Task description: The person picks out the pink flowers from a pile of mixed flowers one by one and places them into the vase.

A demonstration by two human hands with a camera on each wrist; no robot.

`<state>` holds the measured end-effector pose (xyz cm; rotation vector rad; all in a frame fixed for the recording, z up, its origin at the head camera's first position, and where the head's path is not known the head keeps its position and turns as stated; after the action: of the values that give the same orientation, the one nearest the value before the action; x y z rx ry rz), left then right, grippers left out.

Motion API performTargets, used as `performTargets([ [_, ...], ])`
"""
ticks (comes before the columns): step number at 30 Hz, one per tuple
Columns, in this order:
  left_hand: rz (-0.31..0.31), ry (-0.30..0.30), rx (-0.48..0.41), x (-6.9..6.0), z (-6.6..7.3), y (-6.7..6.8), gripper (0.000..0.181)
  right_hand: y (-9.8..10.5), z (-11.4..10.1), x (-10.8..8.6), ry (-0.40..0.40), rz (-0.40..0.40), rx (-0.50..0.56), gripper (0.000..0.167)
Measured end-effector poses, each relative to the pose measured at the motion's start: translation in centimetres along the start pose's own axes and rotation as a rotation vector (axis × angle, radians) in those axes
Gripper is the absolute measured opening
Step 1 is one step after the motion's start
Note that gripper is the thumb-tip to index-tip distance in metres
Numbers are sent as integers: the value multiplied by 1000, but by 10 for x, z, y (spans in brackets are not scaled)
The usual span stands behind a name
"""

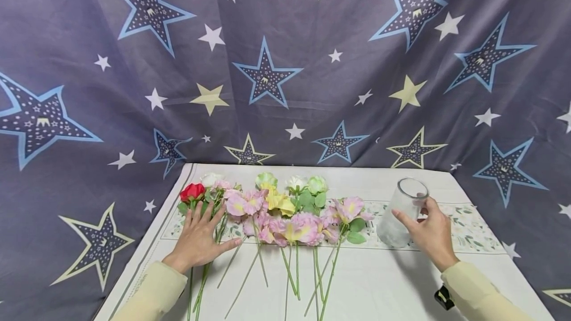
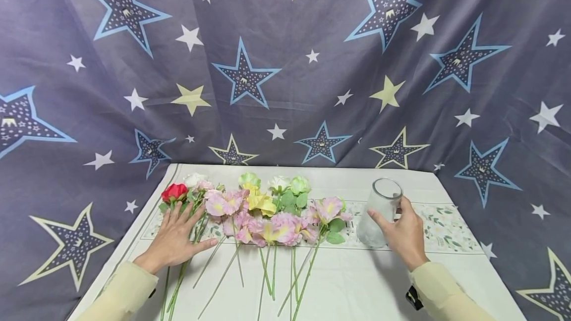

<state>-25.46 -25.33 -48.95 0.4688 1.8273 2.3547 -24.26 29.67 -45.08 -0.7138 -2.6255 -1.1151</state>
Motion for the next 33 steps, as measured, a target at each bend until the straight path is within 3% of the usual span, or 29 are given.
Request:
performTargets([
  [23, 11, -12, 17, 2, 5, 1, 108, -4, -6, -9, 43, -32, -50, 67],
  [29, 7, -14, 21, 2, 6, 1, 108, -3, -7, -11, 55, -30, -48, 87],
  [33, 8, -15, 23, 2, 6, 1, 107, 0, -8, -15, 74, 23, -9, 104],
])
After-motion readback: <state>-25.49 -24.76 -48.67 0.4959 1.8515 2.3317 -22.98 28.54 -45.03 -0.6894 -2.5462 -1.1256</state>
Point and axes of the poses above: each hand's wrist, its own x-axis towards the middle knuckle, its own y-axis out of the back of the hand, z = x × y, the point moved 4 cm from there along x, towards the middle knuckle, and after that the axes turned 5 degrees about -y, right-handed, at the moved point
